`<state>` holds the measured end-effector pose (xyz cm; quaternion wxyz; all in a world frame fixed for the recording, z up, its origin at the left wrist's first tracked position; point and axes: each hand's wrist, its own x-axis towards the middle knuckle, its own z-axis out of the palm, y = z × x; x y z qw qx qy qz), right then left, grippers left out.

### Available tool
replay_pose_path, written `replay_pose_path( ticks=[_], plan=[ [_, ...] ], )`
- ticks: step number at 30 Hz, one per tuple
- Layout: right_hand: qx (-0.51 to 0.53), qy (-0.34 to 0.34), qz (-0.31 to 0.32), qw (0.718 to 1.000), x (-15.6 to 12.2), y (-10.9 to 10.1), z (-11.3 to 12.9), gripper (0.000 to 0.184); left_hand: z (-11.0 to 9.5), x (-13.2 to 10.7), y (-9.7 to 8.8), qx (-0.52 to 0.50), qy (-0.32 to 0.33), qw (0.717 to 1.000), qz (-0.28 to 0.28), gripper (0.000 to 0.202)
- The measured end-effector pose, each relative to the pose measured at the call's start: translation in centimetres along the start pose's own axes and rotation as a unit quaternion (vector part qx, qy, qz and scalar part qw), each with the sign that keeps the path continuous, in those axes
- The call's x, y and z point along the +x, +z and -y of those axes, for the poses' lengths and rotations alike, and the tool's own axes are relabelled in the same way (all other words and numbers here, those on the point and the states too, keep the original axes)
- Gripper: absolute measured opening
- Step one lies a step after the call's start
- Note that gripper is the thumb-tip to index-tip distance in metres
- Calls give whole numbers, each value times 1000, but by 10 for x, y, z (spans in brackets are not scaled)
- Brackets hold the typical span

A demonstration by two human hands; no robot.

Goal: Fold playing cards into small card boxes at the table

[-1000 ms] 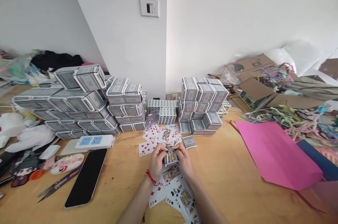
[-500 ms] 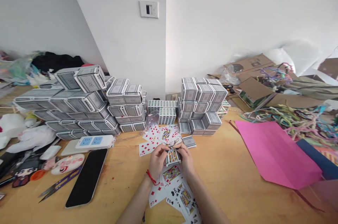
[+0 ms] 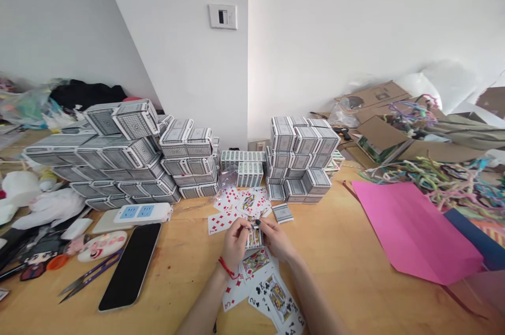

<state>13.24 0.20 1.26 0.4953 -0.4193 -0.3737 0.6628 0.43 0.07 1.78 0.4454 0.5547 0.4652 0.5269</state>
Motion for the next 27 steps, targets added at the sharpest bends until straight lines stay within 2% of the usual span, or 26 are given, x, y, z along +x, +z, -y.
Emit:
replay_pose_path(
  ticks=[7,11,15,19,21,27],
  plan=[
    [-34,-3,17,999,0,-6,1,36,1,-2,-4,8,4,999,51,10],
    [-57,-42,-22,997,1,-1,-6,37,-2,1,-5,-32,-21,999,39,13],
    [-95,-93,-82,988,1,6,-11,35,-1,4,-4,-44,-34,997,58,22],
    [-131,-128,-110,977,-2,9,-11,31,5,6,-1,13,-50,999,14,19],
    [-141,-133,-109,975,-3,9,-9,28,9,6,-1,24,-47,999,10,17],
    [-136,-148,-53,978,-5,10,-3,19,13,7,-4,42,-7,999,-16,12]
  ],
)
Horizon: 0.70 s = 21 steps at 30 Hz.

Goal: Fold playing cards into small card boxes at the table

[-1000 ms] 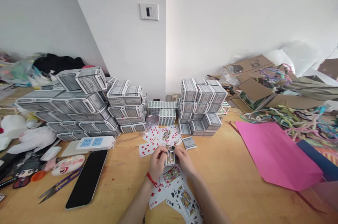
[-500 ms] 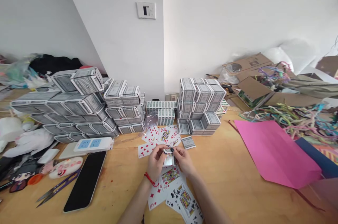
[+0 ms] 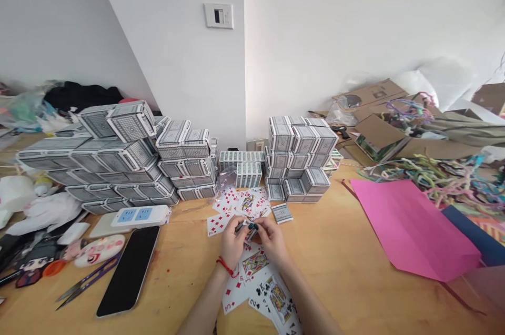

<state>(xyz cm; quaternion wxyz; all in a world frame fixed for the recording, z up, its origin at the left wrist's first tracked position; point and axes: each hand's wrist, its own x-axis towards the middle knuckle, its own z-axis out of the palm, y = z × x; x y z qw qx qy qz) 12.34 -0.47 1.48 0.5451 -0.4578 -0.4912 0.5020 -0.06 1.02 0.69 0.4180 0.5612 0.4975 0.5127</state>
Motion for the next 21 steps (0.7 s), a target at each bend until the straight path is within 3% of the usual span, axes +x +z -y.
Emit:
replay_pose_path(
  ticks=[9,14,21],
  plan=[
    [-7,-10,14,1000,1,-4,-2,15,-4,-2,1,27,25,999,-3,14],
    [-60,-36,-18,997,0,-3,-5,17,-10,-5,2,126,110,986,-13,14],
    [-121,-66,-29,990,-2,-1,-5,17,-5,-9,2,223,168,960,-36,15]
  ],
)
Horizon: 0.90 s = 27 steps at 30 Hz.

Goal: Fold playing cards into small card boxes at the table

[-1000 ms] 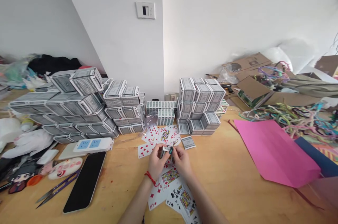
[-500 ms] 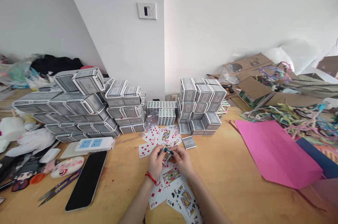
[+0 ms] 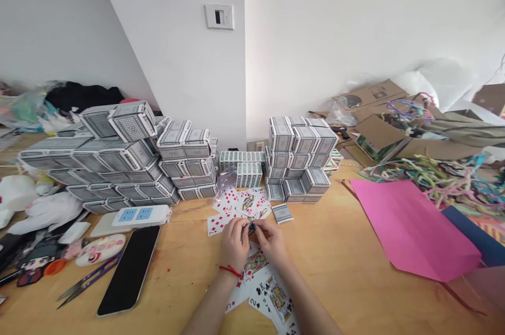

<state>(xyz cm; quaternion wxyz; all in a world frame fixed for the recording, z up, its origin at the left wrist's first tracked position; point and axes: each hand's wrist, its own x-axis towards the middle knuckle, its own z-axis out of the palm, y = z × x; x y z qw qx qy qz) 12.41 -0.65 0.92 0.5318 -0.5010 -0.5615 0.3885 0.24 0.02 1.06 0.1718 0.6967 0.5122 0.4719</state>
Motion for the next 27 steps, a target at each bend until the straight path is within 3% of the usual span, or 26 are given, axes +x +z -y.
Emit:
replay_pose_path(
  ticks=[5,10,21,27],
  plan=[
    [11,6,9,1000,1,2,0,17,1,-1,0,95,51,994,0,19],
    [-1,10,9,1000,1,2,0,17,-2,0,-1,125,70,990,1,23],
    [-26,-17,33,999,-1,7,-6,19,8,-2,3,47,-52,997,-37,19],
    [-13,7,50,999,0,3,-8,18,13,0,6,35,-72,996,-31,23]
  ],
)
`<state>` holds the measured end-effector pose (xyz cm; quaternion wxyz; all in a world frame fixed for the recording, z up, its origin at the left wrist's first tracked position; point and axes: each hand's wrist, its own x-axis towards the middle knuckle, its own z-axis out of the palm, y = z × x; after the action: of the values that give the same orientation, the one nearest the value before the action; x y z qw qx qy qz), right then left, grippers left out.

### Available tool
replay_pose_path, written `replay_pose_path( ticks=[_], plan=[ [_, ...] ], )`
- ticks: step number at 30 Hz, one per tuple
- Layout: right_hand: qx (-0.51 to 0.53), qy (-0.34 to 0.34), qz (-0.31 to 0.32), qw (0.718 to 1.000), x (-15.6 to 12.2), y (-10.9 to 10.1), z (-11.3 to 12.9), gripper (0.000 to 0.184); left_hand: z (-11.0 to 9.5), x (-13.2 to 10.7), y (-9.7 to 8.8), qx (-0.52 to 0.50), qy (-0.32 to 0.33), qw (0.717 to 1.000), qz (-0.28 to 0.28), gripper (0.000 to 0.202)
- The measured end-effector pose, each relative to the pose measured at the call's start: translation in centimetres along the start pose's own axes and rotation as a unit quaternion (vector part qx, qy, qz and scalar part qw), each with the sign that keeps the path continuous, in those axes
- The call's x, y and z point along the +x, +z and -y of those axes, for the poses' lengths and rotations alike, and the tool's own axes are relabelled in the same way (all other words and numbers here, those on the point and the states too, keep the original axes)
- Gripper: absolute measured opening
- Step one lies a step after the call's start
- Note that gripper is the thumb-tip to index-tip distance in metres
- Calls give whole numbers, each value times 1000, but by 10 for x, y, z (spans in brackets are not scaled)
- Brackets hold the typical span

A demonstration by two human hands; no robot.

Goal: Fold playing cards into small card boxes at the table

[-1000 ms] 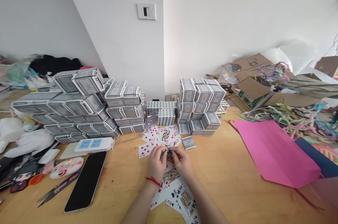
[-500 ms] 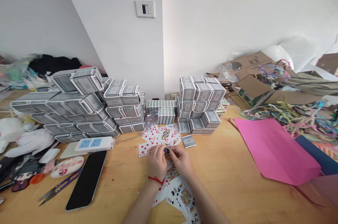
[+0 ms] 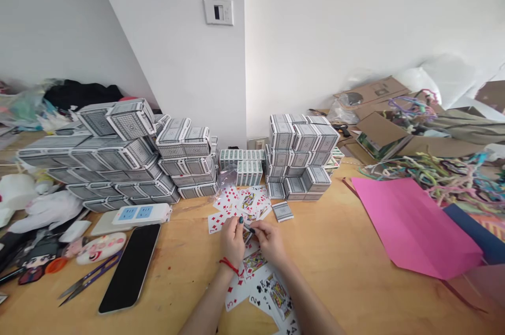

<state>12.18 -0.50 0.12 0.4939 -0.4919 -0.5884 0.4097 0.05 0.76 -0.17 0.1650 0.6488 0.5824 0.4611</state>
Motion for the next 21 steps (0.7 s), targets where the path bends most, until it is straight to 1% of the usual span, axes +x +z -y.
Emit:
replay_pose_path(
  ticks=[3,7,10,13,17,21],
  plan=[
    [8,11,-7,1000,1,-1,-2,17,-3,1,0,-5,4,1000,16,22],
    [23,22,-17,999,2,-2,-3,16,-11,2,-1,-23,14,998,49,11],
    [31,21,-4,999,2,-2,0,12,-14,2,-2,-87,-37,994,56,12],
    [53,14,27,998,1,-3,2,9,-12,1,-4,-148,-90,983,56,17],
    [119,53,73,989,2,-4,1,10,-10,1,-9,-186,-118,973,63,29],
    [143,75,80,984,3,-3,-3,15,-9,4,-10,-212,-142,964,67,35]
  ],
)
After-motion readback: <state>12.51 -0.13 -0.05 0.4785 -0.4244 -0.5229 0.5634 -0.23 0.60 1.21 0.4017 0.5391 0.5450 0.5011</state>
